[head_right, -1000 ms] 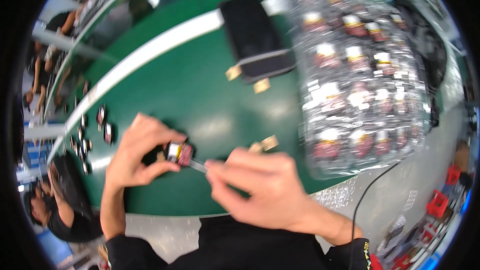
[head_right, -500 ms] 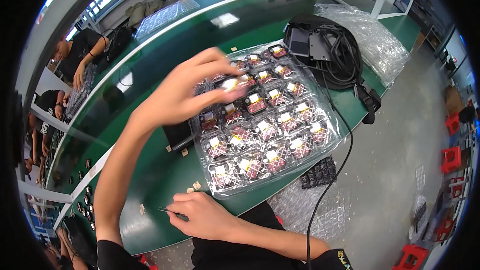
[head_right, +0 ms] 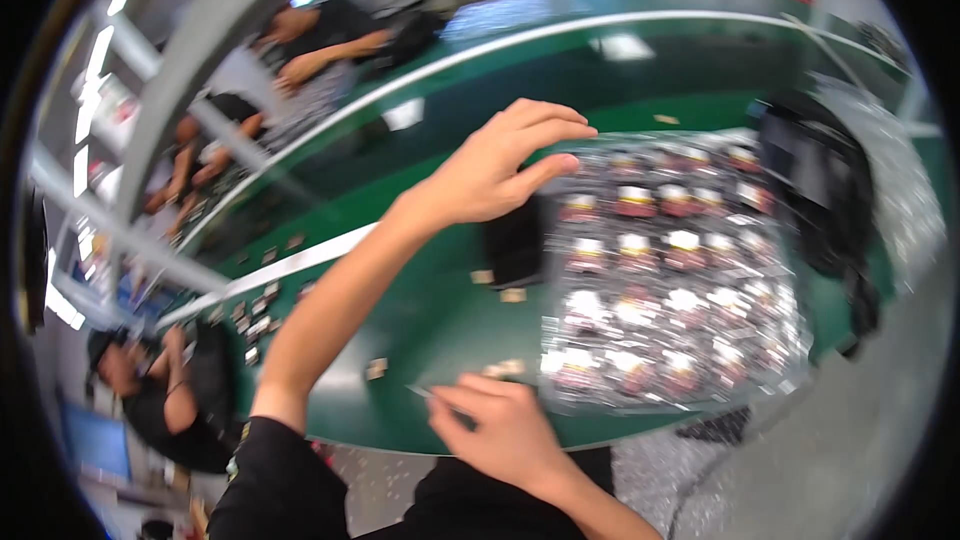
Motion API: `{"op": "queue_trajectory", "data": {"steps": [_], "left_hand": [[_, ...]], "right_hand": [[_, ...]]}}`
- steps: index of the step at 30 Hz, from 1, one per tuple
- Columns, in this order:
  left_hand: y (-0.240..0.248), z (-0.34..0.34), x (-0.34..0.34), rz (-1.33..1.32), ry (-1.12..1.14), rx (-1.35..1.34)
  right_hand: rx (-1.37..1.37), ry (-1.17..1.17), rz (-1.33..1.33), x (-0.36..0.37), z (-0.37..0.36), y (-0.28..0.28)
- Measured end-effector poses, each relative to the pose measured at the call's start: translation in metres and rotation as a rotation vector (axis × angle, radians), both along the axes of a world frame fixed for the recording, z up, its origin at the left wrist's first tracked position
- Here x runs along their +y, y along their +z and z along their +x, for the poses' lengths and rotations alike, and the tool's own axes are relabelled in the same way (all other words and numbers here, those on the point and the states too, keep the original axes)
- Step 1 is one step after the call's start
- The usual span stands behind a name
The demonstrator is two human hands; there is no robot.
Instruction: Assembling the internal components of smartwatches at a factory workstation using tweezers.
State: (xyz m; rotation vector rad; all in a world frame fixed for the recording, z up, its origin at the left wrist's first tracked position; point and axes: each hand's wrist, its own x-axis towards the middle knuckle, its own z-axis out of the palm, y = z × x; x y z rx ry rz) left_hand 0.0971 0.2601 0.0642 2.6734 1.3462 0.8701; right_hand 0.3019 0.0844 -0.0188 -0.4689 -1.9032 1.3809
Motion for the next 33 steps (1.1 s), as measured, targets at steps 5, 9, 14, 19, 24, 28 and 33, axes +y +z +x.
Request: {"op": "queue_trajectory", "data": {"steps": [5,9,14,19,24,28,33], "left_hand": [[-0.047,-0.174,-0.101,-0.049,0.530,0.206],[-0.065,-0.307,-0.238,-0.021,1.022,0.412],[-0.064,-0.326,-0.272,-0.310,1.455,0.213],[-0.070,-0.332,-0.266,-0.213,1.264,0.053],[-0.076,-0.331,-0.247,-0.146,1.095,-0.115],[-0.068,-0.314,-0.239,-0.089,0.994,-0.083],[-0.050,-0.177,-0.220,-0.289,0.671,-0.353]], "right_hand": [[-0.025,0.026,0.000,0.001,0.001,-0.001],[-0.023,0.041,0.005,-0.005,-0.002,0.006],[-0.081,0.004,-0.030,-0.002,-0.005,0.006],[-0.108,-0.040,0.035,-0.004,-0.011,0.006],[-0.139,-0.076,0.047,-0.007,-0.014,0.009],[-0.155,-0.064,0.070,-0.006,-0.012,0.009],[-0.172,-0.094,0.053,-0.004,-0.010,0.006]]}}
